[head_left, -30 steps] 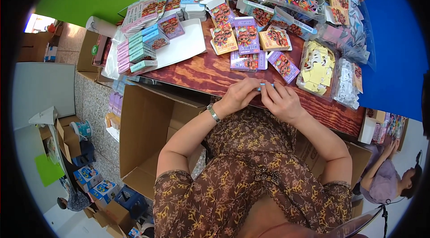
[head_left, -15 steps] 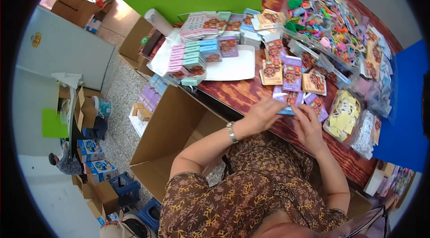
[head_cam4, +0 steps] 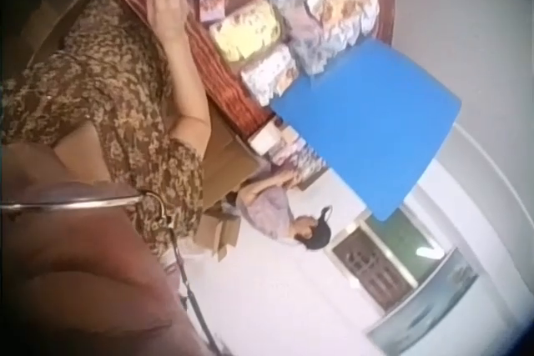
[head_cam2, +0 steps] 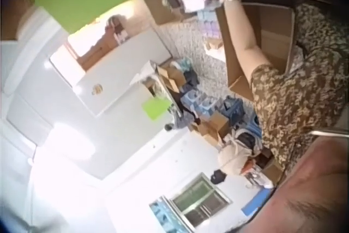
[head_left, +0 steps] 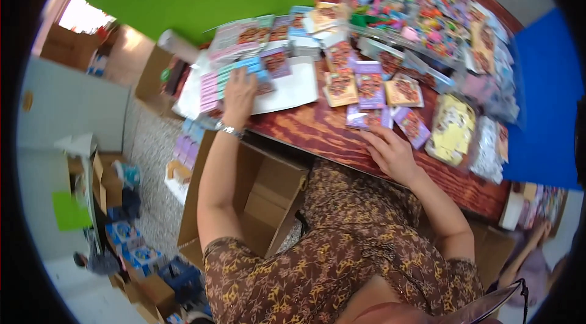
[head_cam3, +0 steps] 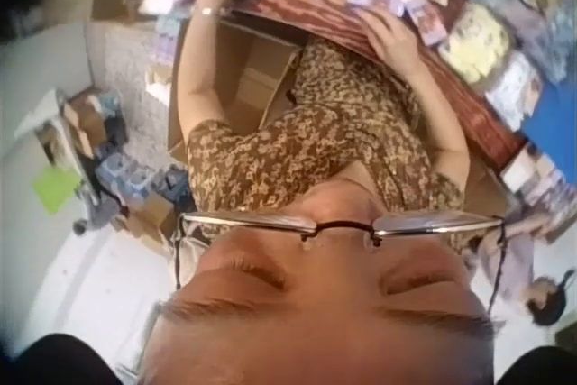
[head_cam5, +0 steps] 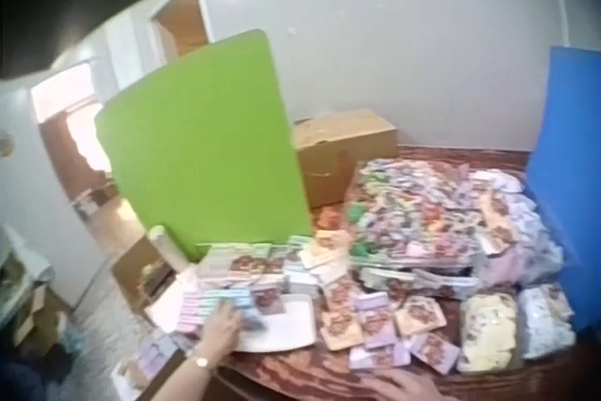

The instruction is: Sort and organize small packaged items on a table.

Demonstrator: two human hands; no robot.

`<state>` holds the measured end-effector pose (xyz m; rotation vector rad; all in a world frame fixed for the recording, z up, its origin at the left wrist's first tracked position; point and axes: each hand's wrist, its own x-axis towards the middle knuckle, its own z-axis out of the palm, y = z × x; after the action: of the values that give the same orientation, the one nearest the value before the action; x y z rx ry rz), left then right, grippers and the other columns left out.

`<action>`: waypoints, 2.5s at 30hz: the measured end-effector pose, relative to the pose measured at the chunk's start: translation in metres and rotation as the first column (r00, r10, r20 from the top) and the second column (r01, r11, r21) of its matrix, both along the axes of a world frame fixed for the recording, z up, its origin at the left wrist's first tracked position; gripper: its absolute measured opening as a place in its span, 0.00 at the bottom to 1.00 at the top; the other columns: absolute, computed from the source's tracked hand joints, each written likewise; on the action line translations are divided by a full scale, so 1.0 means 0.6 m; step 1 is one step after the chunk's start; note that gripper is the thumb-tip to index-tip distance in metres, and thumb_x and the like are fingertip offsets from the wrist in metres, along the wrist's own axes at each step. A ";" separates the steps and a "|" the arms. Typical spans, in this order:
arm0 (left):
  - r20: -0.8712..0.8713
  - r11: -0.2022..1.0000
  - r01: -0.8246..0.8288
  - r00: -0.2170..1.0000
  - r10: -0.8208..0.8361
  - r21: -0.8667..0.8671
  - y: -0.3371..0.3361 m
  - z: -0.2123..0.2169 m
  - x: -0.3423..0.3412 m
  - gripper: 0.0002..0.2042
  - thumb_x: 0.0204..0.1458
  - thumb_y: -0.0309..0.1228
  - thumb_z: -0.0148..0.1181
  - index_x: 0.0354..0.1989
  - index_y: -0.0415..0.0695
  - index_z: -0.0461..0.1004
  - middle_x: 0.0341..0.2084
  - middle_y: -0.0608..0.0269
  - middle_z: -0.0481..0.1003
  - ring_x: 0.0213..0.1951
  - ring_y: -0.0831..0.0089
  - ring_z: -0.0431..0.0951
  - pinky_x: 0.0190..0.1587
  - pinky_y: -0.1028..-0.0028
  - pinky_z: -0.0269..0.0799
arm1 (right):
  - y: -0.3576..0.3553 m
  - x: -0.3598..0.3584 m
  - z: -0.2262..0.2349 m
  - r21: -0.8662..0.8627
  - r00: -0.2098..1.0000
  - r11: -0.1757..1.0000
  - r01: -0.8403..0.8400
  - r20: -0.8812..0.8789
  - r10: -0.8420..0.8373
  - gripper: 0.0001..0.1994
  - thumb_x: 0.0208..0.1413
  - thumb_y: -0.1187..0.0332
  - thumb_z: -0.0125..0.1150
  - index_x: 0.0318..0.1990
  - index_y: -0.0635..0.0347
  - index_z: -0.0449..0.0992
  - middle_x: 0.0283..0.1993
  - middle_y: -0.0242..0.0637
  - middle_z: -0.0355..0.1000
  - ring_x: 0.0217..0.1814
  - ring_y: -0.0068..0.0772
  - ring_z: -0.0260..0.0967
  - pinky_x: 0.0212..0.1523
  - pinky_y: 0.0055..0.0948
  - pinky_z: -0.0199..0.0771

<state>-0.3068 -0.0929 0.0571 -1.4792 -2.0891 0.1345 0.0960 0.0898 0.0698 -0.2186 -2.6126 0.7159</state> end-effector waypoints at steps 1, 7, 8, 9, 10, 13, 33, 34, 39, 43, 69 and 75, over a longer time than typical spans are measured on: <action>-0.032 0.999 -0.032 0.999 0.032 0.005 0.007 0.002 0.006 0.10 0.49 0.27 0.58 0.40 0.42 0.74 0.48 0.53 0.74 0.48 0.55 0.74 0.42 0.63 0.78 | 0.009 0.002 0.008 0.052 0.997 0.998 0.034 -0.072 -0.030 0.20 0.55 0.74 0.67 0.56 0.56 0.78 0.52 0.44 0.75 0.49 0.46 0.77 0.45 0.38 0.80; 0.112 0.988 -0.140 0.983 0.146 -0.064 0.009 0.011 0.032 0.20 0.49 0.24 0.60 0.53 0.40 0.72 0.52 0.52 0.74 0.54 0.52 0.73 0.47 0.60 0.77 | 0.124 0.026 -0.013 0.006 0.946 0.953 0.304 -0.123 -0.301 0.11 0.57 0.74 0.64 0.48 0.59 0.81 0.37 0.43 0.78 0.37 0.47 0.77 0.38 0.40 0.77; 0.128 0.988 -0.144 0.980 0.150 -0.051 0.010 0.012 0.035 0.22 0.50 0.24 0.60 0.56 0.41 0.72 0.54 0.52 0.73 0.57 0.50 0.72 0.51 0.58 0.75 | 0.144 0.029 -0.025 -0.021 0.936 0.936 0.352 0.016 -0.352 0.11 0.58 0.74 0.63 0.48 0.58 0.81 0.39 0.43 0.79 0.39 0.47 0.78 0.38 0.39 0.77; 0.145 0.988 -0.148 0.978 0.152 -0.039 0.011 0.012 0.040 0.24 0.50 0.25 0.60 0.59 0.41 0.71 0.57 0.52 0.73 0.59 0.49 0.71 0.54 0.56 0.73 | 0.159 0.025 -0.031 -0.038 0.916 0.915 0.402 0.032 -0.401 0.11 0.59 0.70 0.63 0.48 0.55 0.81 0.40 0.42 0.79 0.40 0.48 0.78 0.40 0.41 0.78; 0.143 0.990 -0.139 0.979 0.143 -0.036 0.016 0.015 0.047 0.24 0.50 0.25 0.60 0.59 0.41 0.71 0.57 0.52 0.73 0.59 0.49 0.71 0.54 0.56 0.73 | 0.174 0.020 -0.034 -0.053 0.892 0.891 0.451 0.048 -0.449 0.11 0.59 0.65 0.63 0.48 0.52 0.82 0.42 0.42 0.79 0.41 0.49 0.79 0.42 0.43 0.79; 0.161 0.997 -0.064 0.985 0.057 0.036 0.031 0.023 0.078 0.25 0.51 0.25 0.59 0.61 0.41 0.70 0.59 0.50 0.71 0.62 0.46 0.69 0.60 0.52 0.68 | 0.203 0.006 -0.040 0.021 0.867 0.874 0.486 0.114 -0.484 0.12 0.60 0.62 0.61 0.49 0.49 0.82 0.42 0.42 0.79 0.42 0.49 0.79 0.43 0.46 0.79; 0.570 0.714 0.289 0.447 -0.690 0.638 0.252 0.015 0.478 0.39 0.46 0.29 0.74 0.67 0.39 0.61 0.64 0.39 0.64 0.63 0.40 0.66 0.64 0.50 0.65 | 0.167 0.063 0.042 -0.144 0.784 0.821 0.553 -0.242 -0.571 0.11 0.56 0.67 0.68 0.44 0.60 0.77 0.35 0.41 0.76 0.33 0.40 0.77 0.34 0.35 0.77; 0.576 0.708 0.300 0.422 -0.700 0.640 0.255 0.011 0.492 0.39 0.46 0.29 0.74 0.67 0.39 0.61 0.64 0.39 0.64 0.63 0.40 0.66 0.64 0.50 0.65 | 0.134 0.076 0.058 -0.212 0.813 0.839 0.501 -0.217 -0.541 0.11 0.56 0.67 0.69 0.44 0.61 0.77 0.34 0.40 0.76 0.30 0.35 0.77 0.32 0.31 0.77; 0.676 0.742 0.258 0.308 -0.670 0.618 0.229 -0.037 0.552 0.44 0.40 0.26 0.78 0.68 0.39 0.58 0.60 0.39 0.66 0.59 0.43 0.71 0.58 0.55 0.71 | 0.045 0.136 0.033 -0.559 0.835 0.700 0.445 -0.025 -0.550 0.13 0.54 0.68 0.73 0.40 0.64 0.75 0.31 0.36 0.77 0.29 0.20 0.75 0.30 0.22 0.75; 0.742 0.785 0.218 0.257 -0.619 0.579 0.190 -0.055 0.573 0.41 0.40 0.31 0.81 0.63 0.40 0.62 0.52 0.44 0.71 0.53 0.46 0.74 0.51 0.57 0.74 | 0.058 0.183 0.012 -0.586 0.915 0.720 0.371 0.098 -0.391 0.15 0.54 0.67 0.73 0.46 0.62 0.77 0.35 0.35 0.79 0.34 0.21 0.77 0.33 0.24 0.76; 0.808 0.857 0.322 0.316 -0.498 0.402 0.185 -0.088 0.588 0.45 0.41 0.33 0.78 0.70 0.41 0.59 0.57 0.45 0.70 0.54 0.46 0.74 0.52 0.58 0.74 | 0.461 0.231 0.098 0.533 0.779 0.678 0.505 0.056 -0.624 0.16 0.66 0.67 0.54 0.60 0.43 0.74 0.44 0.41 0.80 0.41 0.42 0.80 0.39 0.37 0.79; 0.761 0.843 0.277 0.366 -0.535 0.460 0.204 -0.071 0.586 0.46 0.42 0.31 0.77 0.71 0.37 0.57 0.56 0.44 0.69 0.53 0.46 0.74 0.52 0.57 0.74 | 0.165 0.220 0.066 -0.511 0.828 0.763 0.395 -0.161 -0.537 0.12 0.64 0.75 0.62 0.54 0.65 0.76 0.40 0.36 0.79 0.42 0.22 0.78 0.42 0.24 0.79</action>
<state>0.0450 0.0293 0.0147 -2.1009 -2.1530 -1.3541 0.2277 0.1888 0.1096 -0.8153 -1.9362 1.0668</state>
